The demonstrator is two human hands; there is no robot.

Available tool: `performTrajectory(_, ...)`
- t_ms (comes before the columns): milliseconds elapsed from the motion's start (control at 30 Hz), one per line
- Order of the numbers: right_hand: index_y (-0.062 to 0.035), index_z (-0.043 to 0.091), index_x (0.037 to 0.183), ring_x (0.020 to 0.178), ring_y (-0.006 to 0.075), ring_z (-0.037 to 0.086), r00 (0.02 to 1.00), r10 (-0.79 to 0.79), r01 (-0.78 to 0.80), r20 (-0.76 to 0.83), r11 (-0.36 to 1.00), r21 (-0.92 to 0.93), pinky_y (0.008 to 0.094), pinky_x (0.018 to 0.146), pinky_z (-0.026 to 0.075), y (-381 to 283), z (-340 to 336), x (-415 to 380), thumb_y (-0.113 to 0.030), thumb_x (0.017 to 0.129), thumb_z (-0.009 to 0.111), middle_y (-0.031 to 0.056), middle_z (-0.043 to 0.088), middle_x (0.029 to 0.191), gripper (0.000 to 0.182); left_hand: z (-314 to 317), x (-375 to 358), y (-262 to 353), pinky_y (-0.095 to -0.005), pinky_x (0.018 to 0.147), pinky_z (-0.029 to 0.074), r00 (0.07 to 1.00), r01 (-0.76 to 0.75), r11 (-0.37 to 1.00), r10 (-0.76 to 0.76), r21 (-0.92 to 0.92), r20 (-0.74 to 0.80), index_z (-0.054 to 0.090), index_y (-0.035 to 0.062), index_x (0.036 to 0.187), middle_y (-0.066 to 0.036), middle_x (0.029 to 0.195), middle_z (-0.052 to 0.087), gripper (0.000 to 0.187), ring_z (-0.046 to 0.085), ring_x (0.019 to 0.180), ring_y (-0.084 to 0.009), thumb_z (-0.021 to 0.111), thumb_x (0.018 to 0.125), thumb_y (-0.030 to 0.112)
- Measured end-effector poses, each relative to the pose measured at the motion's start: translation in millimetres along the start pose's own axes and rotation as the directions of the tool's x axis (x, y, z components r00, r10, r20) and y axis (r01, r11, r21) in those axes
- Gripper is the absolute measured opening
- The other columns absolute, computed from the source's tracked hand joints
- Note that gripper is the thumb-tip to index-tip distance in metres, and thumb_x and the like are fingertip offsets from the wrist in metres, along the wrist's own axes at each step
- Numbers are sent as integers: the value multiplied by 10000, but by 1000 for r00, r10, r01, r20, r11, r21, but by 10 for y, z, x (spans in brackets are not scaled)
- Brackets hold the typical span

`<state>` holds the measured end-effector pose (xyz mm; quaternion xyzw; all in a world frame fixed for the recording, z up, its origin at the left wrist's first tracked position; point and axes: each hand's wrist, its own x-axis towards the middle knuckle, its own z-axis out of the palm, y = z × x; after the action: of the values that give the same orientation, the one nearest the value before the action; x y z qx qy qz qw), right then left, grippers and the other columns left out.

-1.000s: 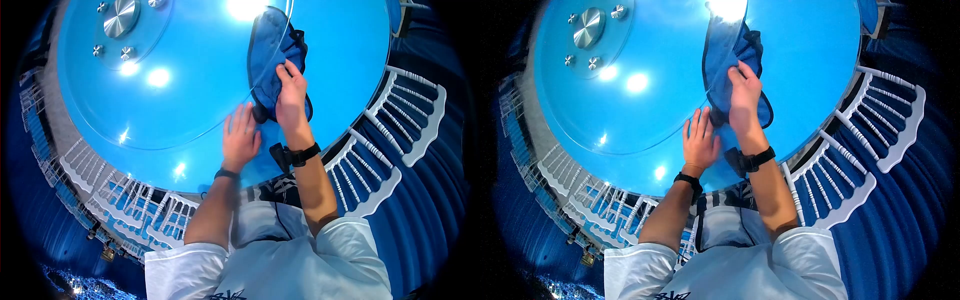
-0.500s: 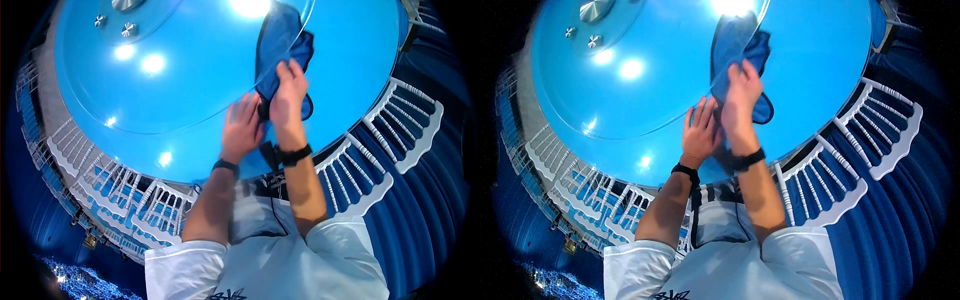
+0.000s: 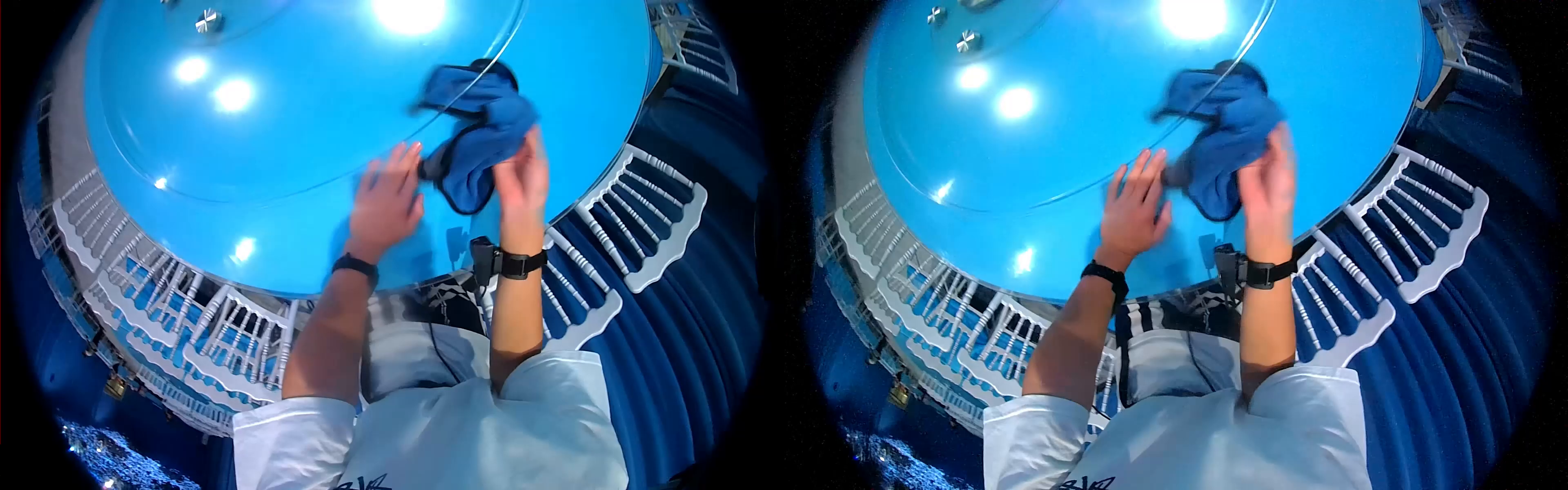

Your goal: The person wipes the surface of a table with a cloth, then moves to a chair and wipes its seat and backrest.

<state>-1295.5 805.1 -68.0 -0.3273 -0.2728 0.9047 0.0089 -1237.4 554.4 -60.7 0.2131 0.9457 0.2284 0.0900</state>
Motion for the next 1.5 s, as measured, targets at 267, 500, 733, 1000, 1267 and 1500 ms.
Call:
performTrajectory(267,-31,496,1601,1502,341,509,850,-25,-153,526,944,292,556,1313,294,-671,451,-242,-283,1169,480,194,493,1658,500,-21,-27,-20,-517,1257,347,999,-15,999,14,-37,-36,558,83,1532,-41,1721,421,597,398,1585,-251,665,970,254)
performTrajectory(500,-237,642,1514,1494,367,488,467,304,833,830,-468,-297,538,1269,270,163,1145,241,-200,1064,630,32,582,1605,451,-93,-13,-17,-498,1263,351,997,-14,995,7,-99,-71,616,72,1480,-30,1700,457,563,408,1581,-241,686,941,220)
performTrajectory(733,-271,583,1568,1529,294,440,288,188,813,939,-565,-137,495,1289,239,253,943,693,-227,1120,493,7,530,1647,458,-90,-61,-22,-480,1267,354,992,-19,998,12,-53,-122,615,59,1472,-37,1706,450,565,405,1582,-236,674,942,245)
performTrajectory(1000,-139,519,1603,1526,380,438,301,109,729,947,-667,-155,530,1286,260,-149,989,1307,-292,1140,424,174,510,1638,497,10,-182,-106,-471,1282,351,977,-64,996,50,-61,-207,585,56,1484,-67,1696,444,553,412,1566,-250,657,979,272)
performTrajectory(1267,-30,445,1642,1582,401,364,438,48,651,898,-705,-280,528,1314,223,326,866,653,-267,1134,457,236,458,1672,561,-85,-446,-122,-470,1090,536,912,-69,831,-172,-552,-374,713,65,1246,-145,1339,706,321,652,1275,-345,690,974,234)
performTrajectory(1500,-67,502,1617,1576,520,306,360,311,884,879,-416,-214,635,1274,234,1492,412,-1253,-160,1040,569,207,456,1681,589,-665,-1376,-306,-470,929,597,719,82,787,-472,-612,-511,726,70,1188,-132,1195,763,249,728,1081,-369,699,954,153)
